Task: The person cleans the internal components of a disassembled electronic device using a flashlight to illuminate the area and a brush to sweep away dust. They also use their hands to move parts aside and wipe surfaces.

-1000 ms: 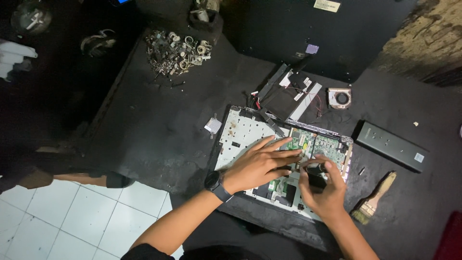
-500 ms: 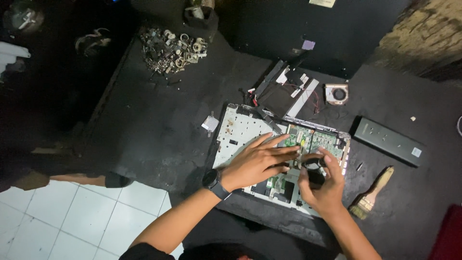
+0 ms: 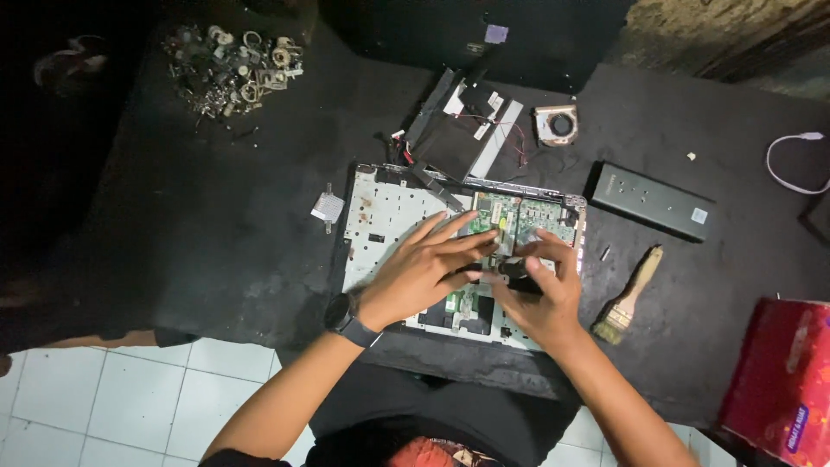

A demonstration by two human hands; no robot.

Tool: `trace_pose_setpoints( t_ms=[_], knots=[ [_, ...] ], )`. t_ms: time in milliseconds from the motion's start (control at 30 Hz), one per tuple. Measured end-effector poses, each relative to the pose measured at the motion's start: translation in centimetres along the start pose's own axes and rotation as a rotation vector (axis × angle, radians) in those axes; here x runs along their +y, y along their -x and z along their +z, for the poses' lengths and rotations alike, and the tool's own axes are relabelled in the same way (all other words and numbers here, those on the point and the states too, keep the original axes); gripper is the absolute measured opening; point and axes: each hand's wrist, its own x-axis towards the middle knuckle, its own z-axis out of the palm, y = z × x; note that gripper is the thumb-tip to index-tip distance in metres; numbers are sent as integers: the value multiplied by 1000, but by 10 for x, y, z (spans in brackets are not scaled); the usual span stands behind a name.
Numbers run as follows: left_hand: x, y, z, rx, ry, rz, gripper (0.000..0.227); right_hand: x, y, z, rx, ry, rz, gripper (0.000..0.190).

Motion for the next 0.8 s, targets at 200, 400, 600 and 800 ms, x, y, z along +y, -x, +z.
trace_pose_setpoints(
  t_ms=[200,400,600,800],
  knots=[
    [-2,-1,4,10,-20,2,36,-4,-5,0,6,-9,-27,83],
    [0,-1,1,-5,15,-14,38,-6,-1,0,27,57,0,71],
    [-2,-1,5,-6,3,-21,38,-2,-1,-2,-14,8,-1,76],
    [-6,0,8,29,6,-13,38,5,5,3,23,-22,84,91]
  ],
)
